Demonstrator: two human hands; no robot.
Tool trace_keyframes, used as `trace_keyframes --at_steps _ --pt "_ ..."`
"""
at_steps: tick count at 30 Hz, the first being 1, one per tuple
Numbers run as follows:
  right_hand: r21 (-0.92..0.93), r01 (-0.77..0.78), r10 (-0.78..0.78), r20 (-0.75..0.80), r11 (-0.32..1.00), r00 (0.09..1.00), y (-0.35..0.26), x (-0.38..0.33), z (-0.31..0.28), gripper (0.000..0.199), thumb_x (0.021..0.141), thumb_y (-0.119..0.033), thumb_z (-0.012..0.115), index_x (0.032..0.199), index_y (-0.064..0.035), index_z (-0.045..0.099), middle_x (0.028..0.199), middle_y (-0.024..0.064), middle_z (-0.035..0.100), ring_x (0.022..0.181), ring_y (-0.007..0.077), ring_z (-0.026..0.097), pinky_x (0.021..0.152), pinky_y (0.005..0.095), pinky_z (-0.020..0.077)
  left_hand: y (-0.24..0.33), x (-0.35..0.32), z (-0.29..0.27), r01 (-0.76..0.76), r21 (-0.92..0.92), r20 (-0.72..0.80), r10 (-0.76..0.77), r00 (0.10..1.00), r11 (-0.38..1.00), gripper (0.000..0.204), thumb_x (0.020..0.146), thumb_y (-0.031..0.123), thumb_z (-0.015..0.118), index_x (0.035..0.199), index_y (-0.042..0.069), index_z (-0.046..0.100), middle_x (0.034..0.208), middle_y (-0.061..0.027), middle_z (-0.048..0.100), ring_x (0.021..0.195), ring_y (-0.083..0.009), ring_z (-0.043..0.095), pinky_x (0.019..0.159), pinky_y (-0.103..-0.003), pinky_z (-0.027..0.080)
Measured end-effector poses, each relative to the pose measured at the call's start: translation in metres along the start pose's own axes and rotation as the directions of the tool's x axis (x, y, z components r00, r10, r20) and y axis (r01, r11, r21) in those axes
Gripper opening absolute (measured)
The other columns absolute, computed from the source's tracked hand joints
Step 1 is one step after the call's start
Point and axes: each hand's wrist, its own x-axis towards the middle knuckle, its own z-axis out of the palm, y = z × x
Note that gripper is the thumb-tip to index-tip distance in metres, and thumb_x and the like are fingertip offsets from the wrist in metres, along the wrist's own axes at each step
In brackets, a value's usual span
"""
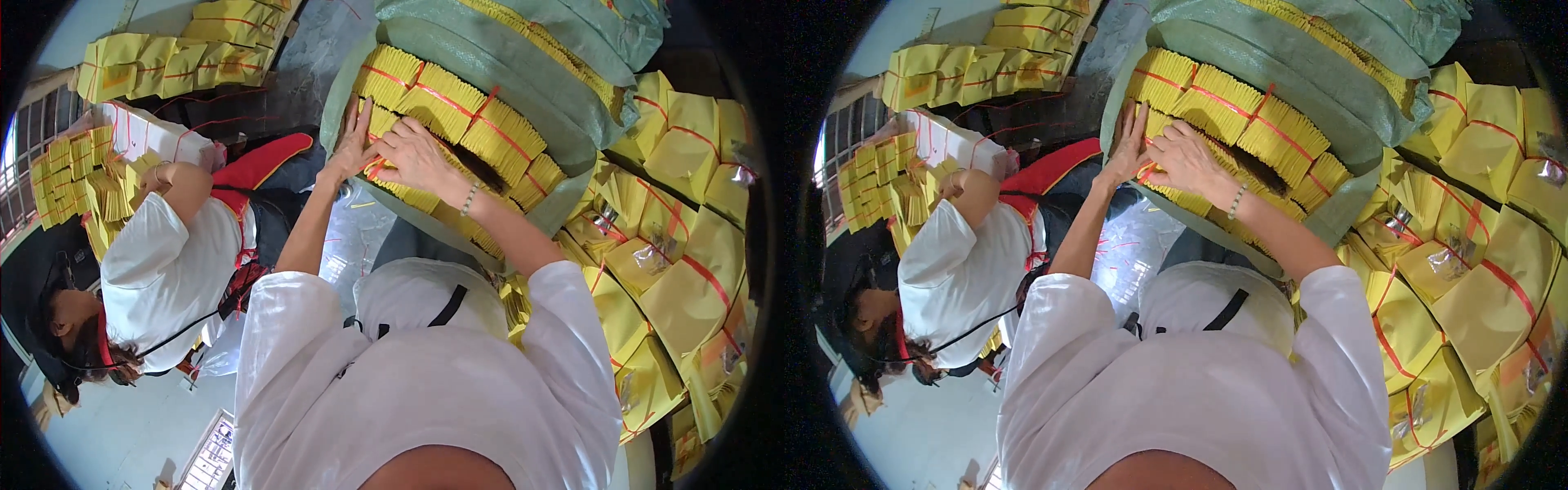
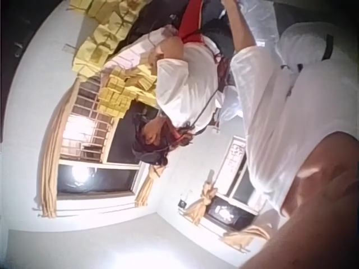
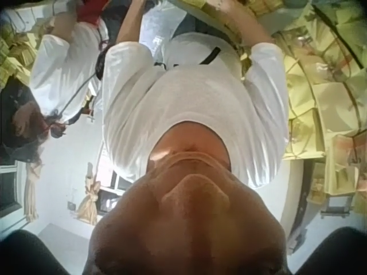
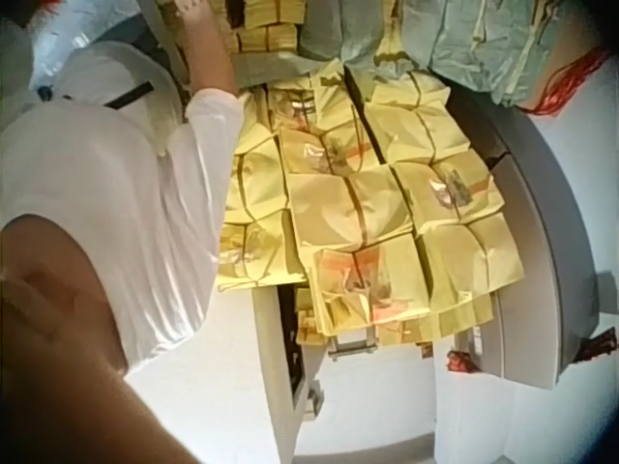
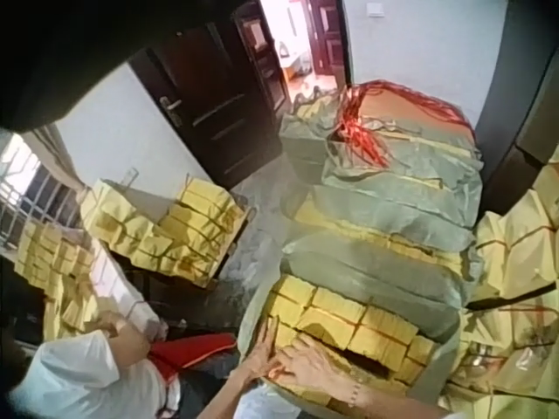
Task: Packing and organizing bundles of yellow paper into large transport sacks.
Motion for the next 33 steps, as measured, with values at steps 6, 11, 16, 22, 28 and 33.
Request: trace_keyframes --at_steps 6,11,16,22,28,33 --pt "-0.039 -0.046 0.044 -0.031 0.998 0.999 -0.008 -0.005 -0.002 0.038 0.068 -0.035 0.069 0.09 -0.0052 0.061 0.085 0.006 0.056 0.091 0.024 0.052 0.094 0.04 0.0363 -0.004 0.001 0.0 0.027 -0.098 -0.044 -0.032 0.999 0.995 0.083 0.081 0.023 0.062 0.147 0.012 0.013 0.15 -0.0249 0.007 0.139 -0.0394 0.008 0.113 -0.043 0.014" --pt "-0.08 -0.071 0.072 0.009 0.994 0.997 -0.001 0.006 0.003 0.04 0.068 -0.037 0.069 0.092 -0.0061 0.063 0.085 0.0056 0.056 0.091 0.0233 0.051 0.091 0.0382 0.0368 -0.004 0.002 -0.006 0.052 -0.126 -0.031 -0.056 0.998 0.991 0.081 0.081 0.014 0.062 0.147 0.012 0.015 0.151 -0.0224 0.008 0.14 -0.0379 0.009 0.113 -0.041 0.016" --pt "-0.186 -0.053 0.039 -0.08 0.981 0.996 -0.006 0.007 0.012 0.036 0.069 -0.039 0.069 0.087 -0.0077 0.063 0.084 0.0053 0.058 0.087 0.022 0.053 0.086 0.0378 0.0381 0.002 0.0 0.004 0.065 0.049 -0.11 -0.06 0.992 0.997 0.082 0.08 0.011 0.062 0.147 0.011 0.015 0.151 -0.0228 0.006 0.14 -0.0372 0.008 0.113 -0.042 0.014" --pt "-0.06 -0.126 0.126 -0.003 0.99 0.992 0.013 0.015 0.015 0.032 0.071 -0.039 0.067 0.084 -0.0102 0.063 0.08 0.004 0.058 0.084 0.0225 0.052 0.084 0.0372 0.0386 -0.008 0.001 0.002 0.017 -0.126 -0.107 -0.03 0.994 0.992 0.078 0.08 0.014 0.062 0.146 0.009 0.02 0.151 -0.0235 0.008 0.14 -0.0364 0.01 0.113 -0.041 0.013" --pt "-0.06 -0.092 0.09 -0.029 0.994 0.996 0.012 0.015 0.022 0.034 0.072 -0.04 0.066 0.086 -0.0093 0.063 0.082 0.0048 0.057 0.088 0.0224 0.051 0.089 0.0389 0.0372 -0.01 0.005 -0.006 0.008 -0.22 -0.09 -0.028 0.996 0.975 0.077 0.078 0.021 0.068 0.144 0.013 0.029 0.15 -0.0224 0.016 0.139 -0.0357 0.015 0.113 -0.041 0.016" --pt "-0.14 -0.081 0.087 0.037 0.987 0.995 0.001 0.01 0.024 0.037 0.069 -0.041 0.067 0.087 -0.0089 0.063 0.084 0.0033 0.058 0.09 0.0216 0.052 0.092 0.0388 0.0365 -0.009 0.007 -0.007 0.057 -0.256 -0.059 -0.075 0.995 0.965 0.08 0.073 0.013 0.072 0.143 0.014 0.031 0.15 -0.0212 0.017 0.14 -0.0326 0.015 0.113 -0.039 0.016"
